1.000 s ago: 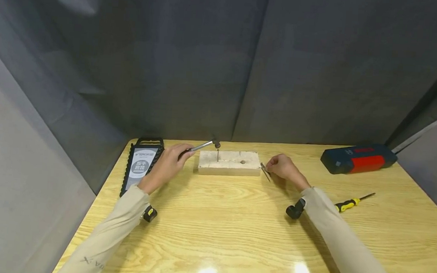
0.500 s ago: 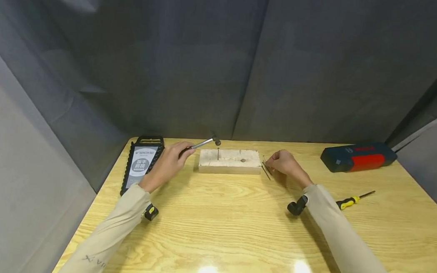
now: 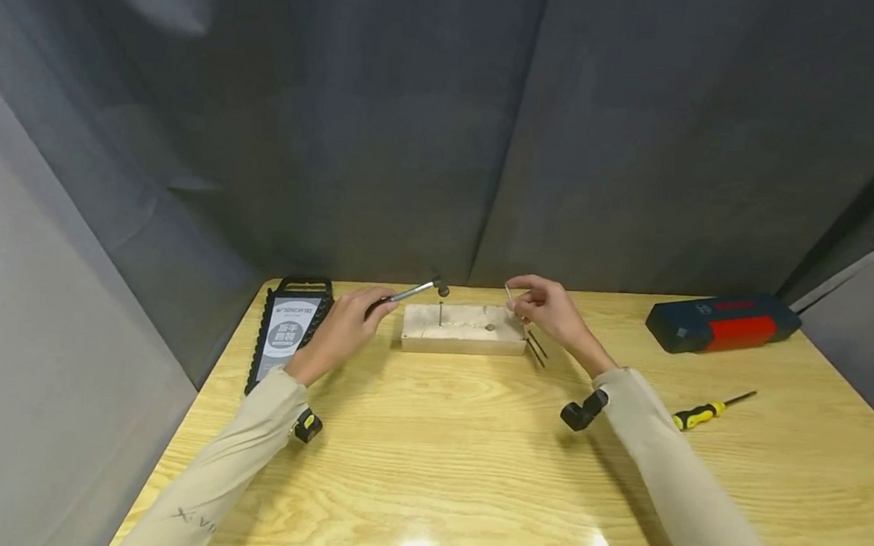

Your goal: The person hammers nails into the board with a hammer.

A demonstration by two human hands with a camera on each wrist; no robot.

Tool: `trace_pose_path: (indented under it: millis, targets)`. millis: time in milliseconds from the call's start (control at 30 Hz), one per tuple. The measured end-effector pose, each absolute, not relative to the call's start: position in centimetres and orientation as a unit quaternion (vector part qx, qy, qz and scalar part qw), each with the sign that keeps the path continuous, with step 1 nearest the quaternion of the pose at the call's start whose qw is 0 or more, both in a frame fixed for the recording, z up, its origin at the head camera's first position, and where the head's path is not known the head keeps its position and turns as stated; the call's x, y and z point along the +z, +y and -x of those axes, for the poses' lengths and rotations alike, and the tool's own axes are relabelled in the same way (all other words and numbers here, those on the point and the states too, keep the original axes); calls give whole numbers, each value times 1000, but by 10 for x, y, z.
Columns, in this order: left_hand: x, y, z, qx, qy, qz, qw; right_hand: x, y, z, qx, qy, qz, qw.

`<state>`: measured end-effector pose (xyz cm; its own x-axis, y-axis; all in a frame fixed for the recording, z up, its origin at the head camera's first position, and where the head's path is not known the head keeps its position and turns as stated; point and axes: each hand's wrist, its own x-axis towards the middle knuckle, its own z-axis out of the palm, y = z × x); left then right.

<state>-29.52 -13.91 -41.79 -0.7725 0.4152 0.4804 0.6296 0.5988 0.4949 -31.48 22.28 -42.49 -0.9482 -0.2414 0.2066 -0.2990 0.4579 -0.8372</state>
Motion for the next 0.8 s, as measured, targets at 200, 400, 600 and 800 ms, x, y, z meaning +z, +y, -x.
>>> trace_pose_path:
  millis: [200,400,600,800]
  targets:
    - [-420,-139,296,-334,-880,294,167,-434,191,316,563,-810,-157,44]
    - [-420,-140,296,-330,-880,298,167,-444,158,319,597,-787,-147,44]
    - [-422,-150,297,-330,-881,291,175,-448,131,324,585,-790,-177,38]
    - [-425,-146,296,-350,-879,285,157,-447,129,319,537,-819,-194,53]
